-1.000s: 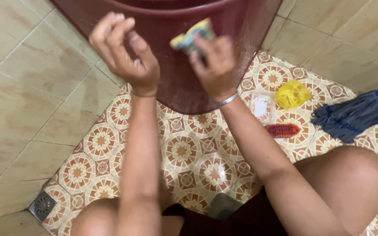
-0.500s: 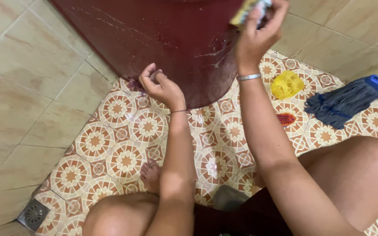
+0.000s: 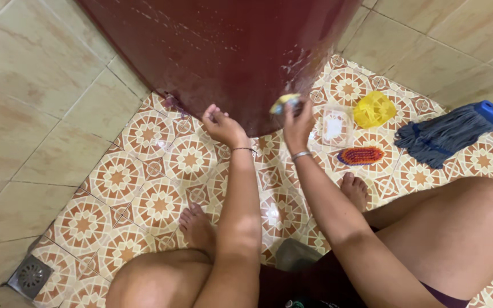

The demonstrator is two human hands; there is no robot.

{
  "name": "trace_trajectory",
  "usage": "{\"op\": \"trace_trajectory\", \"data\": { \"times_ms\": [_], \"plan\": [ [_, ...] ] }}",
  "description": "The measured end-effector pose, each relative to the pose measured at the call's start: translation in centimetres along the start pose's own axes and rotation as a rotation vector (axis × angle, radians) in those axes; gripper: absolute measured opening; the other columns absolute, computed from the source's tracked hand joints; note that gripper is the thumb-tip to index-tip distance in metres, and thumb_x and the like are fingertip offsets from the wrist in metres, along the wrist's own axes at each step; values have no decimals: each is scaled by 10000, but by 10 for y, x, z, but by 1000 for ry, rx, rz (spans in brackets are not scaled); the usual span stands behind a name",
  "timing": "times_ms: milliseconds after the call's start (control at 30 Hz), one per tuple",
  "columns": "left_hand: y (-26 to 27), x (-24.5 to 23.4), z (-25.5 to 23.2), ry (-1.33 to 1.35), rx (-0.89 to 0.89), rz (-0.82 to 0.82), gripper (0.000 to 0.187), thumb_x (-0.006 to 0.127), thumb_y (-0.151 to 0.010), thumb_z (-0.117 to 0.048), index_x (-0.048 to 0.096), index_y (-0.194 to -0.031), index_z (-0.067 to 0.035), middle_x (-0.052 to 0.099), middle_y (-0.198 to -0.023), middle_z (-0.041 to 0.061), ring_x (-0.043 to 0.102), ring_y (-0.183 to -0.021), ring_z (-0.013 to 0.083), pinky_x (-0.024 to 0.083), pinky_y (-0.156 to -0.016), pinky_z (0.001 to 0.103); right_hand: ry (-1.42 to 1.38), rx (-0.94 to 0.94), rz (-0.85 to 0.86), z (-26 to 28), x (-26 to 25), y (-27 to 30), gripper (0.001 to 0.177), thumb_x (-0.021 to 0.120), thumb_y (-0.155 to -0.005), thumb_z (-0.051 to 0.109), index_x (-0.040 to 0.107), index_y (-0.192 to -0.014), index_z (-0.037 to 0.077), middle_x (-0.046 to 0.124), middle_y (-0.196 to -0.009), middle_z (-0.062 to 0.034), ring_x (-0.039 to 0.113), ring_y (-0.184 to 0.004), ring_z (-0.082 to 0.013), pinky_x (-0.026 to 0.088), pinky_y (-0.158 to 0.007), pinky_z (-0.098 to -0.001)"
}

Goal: The person scrubs the exterior of a tub with a sponge, then uses a yellow container to scoop water and rinse the area, and finally gathers the cleaning supplies from the floor.

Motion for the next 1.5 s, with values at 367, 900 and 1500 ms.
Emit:
{"op": "trace_trajectory", "data": {
  "times_ms": [367, 900, 1500],
  "plan": [
    [14, 21, -15, 51, 59, 94, 197, 479, -1011, -44, 624, -1137, -2, 659, -1108, 107, 635, -973, 186, 553, -802, 318, -100, -656, -213, 201, -58, -59, 313, 648, -1041, 223, 621, -1277, 20, 630, -1226, -149, 629, -1162, -301, 531, -1040, -424],
    [48, -32, 217, -561, -272, 714, 309, 564, -958, -216, 732, -1159, -51, 723, -1006, 177, 663, -892, 240, 523, -815, 373, -11, -26, 447, -118, 66, 83, 416, 613, -906, 21, 577, -1319, -16, 493, -1399, -279, 541, -1254, -398, 560, -925, -402],
    [49, -27, 167, -411, -21, 502, 256, 564, -959, -143, 725, -1118, -25, 759, -1026, 131, 721, -924, 224, 566, -845, 329, -613, 330, 118, -87, 44, 31, 233, 696, -963, 64, 482, -1057, 77, 504, -1062, -42, 541, -950, -147, 529, -785, -298]
  ]
}}
Point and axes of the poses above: each hand's wrist, its own y-axis away from the middle knuckle, its own x-axis out of the palm, z = x × y, the point moved 8 cm from there along -y, towards the middle knuckle
